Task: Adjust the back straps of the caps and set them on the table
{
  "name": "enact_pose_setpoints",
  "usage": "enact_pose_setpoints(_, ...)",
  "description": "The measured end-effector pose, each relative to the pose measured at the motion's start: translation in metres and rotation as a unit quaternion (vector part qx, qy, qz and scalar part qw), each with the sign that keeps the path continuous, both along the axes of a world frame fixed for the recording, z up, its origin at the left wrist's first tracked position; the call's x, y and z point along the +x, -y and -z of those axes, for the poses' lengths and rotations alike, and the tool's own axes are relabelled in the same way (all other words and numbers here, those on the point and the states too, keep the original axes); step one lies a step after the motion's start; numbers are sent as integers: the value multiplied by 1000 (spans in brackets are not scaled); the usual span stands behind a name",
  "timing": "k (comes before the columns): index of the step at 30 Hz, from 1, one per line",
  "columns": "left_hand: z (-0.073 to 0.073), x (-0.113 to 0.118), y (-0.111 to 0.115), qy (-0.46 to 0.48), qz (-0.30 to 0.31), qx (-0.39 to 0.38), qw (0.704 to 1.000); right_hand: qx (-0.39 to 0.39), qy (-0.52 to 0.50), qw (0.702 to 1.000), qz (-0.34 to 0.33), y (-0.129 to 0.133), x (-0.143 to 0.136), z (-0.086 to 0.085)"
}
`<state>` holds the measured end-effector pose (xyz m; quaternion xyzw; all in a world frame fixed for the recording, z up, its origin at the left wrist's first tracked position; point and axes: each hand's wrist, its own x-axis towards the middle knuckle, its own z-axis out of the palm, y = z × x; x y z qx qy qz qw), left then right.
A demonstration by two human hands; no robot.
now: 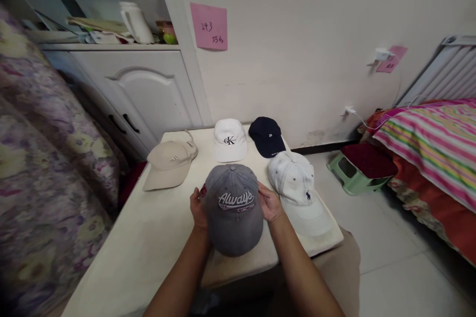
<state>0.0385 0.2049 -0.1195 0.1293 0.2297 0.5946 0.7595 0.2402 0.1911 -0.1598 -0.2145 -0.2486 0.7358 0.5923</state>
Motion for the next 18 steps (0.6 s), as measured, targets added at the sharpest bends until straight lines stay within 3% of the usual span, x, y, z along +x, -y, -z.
enact_pose_setpoints(12,3,-9,-16,-1,-63,-3,998,29,28,999,-24,5,-3,-1)
enact_pose_setpoints(18,4,-9,-31,0,-63,-12,998,32,54,998,13,6,-4,-3)
